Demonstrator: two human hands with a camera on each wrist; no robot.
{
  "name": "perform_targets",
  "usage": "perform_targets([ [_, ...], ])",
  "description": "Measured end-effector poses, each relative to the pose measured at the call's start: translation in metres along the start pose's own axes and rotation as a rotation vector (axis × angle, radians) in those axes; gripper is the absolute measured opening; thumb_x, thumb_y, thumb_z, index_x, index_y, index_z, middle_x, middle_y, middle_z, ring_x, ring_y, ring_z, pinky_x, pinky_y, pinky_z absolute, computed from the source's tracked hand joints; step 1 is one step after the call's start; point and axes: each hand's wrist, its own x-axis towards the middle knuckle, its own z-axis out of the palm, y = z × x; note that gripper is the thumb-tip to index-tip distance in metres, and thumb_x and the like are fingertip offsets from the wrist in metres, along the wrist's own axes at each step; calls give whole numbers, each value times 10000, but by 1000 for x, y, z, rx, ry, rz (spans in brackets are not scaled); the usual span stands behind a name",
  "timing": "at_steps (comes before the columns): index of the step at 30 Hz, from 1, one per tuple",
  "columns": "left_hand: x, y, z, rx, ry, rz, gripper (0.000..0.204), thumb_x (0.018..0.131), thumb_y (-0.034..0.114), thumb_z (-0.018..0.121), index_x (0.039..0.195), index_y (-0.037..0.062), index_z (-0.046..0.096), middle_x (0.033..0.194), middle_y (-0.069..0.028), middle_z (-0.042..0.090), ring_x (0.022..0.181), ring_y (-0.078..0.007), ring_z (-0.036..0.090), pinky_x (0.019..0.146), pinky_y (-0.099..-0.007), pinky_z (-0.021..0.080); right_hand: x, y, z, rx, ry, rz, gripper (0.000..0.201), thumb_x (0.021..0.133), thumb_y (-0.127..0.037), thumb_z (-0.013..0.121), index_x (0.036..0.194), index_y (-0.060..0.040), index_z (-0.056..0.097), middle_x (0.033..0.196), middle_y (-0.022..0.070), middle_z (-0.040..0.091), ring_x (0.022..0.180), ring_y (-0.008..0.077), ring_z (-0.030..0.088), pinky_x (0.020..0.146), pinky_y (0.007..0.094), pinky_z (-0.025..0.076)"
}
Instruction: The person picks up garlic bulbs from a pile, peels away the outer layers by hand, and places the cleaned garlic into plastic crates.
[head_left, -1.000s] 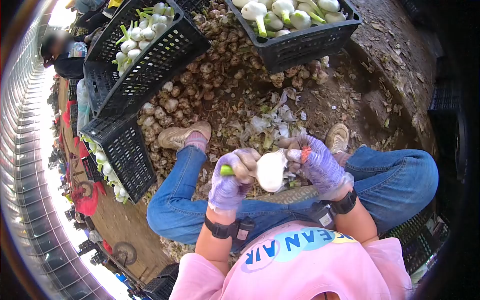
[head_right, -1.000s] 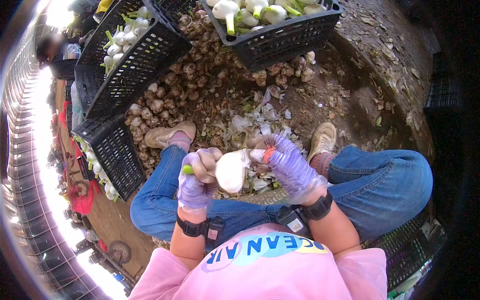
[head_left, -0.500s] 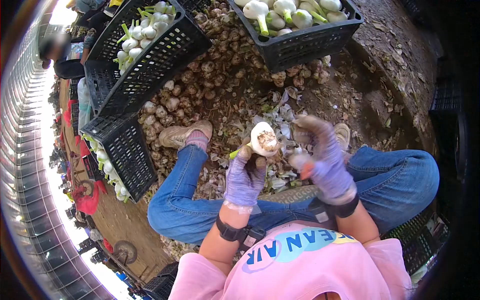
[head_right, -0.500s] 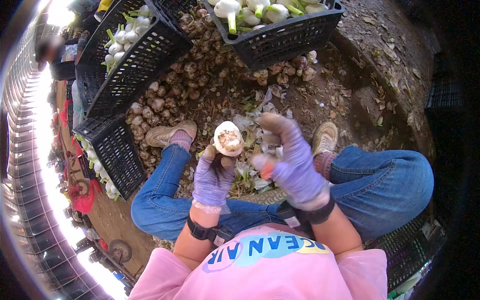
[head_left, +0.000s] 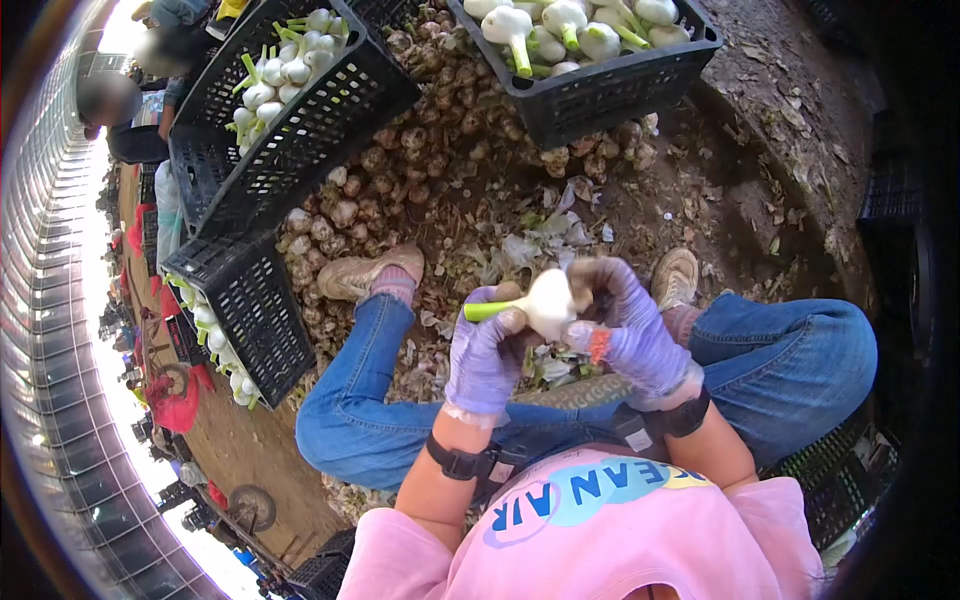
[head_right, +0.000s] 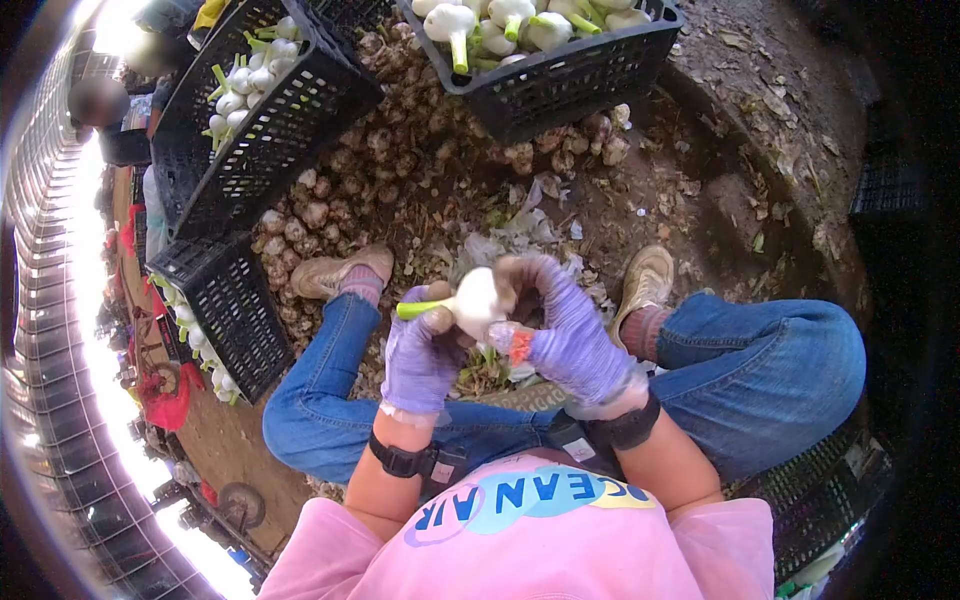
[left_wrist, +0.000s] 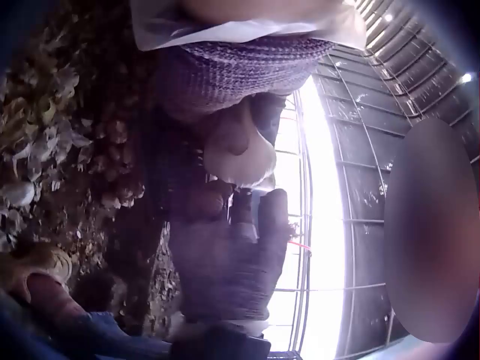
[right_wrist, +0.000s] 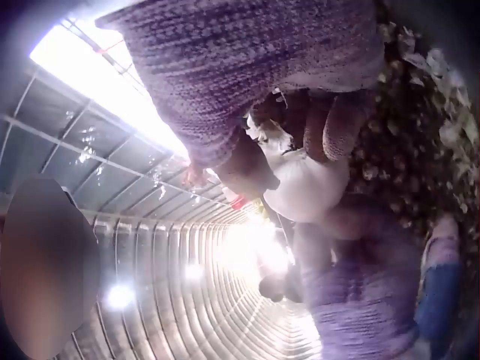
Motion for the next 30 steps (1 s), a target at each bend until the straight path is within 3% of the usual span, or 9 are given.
perform_targets([
  [1,0,3,0,0,-14,5,328,751,91,670,1033,7,523,913,-115,596,732,-208,618,599,-295,544,0,-2,-3,-6,1,-14,371,805,-164,678,1106,-50,493,964,23,541,877,113,536,791,251,461],
  [3,0,15,1,201,-77,-9,362,721,106,692,1021,-3,522,902,-104,591,728,-200,615,600,-290,541,1,-2,-13,61,86,423,346,803,-158,675,1085,-43,510,919,18,548,834,99,530,746,244,463],
  [5,10,16,-4,174,-88,-27,393,687,102,707,1019,-7,526,903,-102,593,740,-199,618,606,-300,553,10,14,-25,460,148,182,249,842,-161,617,1035,-41,515,872,32,554,735,101,542,628,242,481],
  [8,28,44,38,145,-87,22,408,690,78,713,1042,9,518,939,-113,593,819,-226,625,655,-335,570,20,9,-31,235,389,233,211,844,-164,610,990,-40,520,827,25,566,699,98,543,585,228,465],
  [13,59,91,118,-60,-315,340,434,811,33,592,1214,-6,434,1054,-122,559,873,-200,601,748,-288,513,14,21,-25,170,273,264,172,807,-123,650,933,-59,551,792,12,568,670,88,538,562,213,429],
  [15,78,82,105,135,-365,309,471,824,32,575,1268,14,417,1142,-129,536,974,-235,592,828,-335,522,15,25,-28,94,251,290,185,786,-122,677,919,-59,565,795,11,575,683,82,533,581,212,424],
  [21,157,15,-15,385,27,59,356,849,41,557,1196,5,487,1015,-74,555,851,-171,584,745,-279,523,21,43,-36,-91,264,407,186,808,-45,627,987,-2,607,917,40,619,828,117,568,755,259,468],
  [28,253,56,-78,524,383,342,482,842,106,593,1279,2,420,1258,-128,491,1065,-228,523,847,-327,470,40,59,-42,-326,177,461,265,884,-170,574,1075,13,596,963,68,628,879,127,567,792,249,447],
  [30,292,65,-91,882,426,521,582,796,126,647,1302,-5,392,1299,-173,461,1143,-300,478,942,-366,409,34,78,-54,-306,211,494,252,885,-179,576,1049,11,602,944,63,629,864,121,564,780,245,444],
])
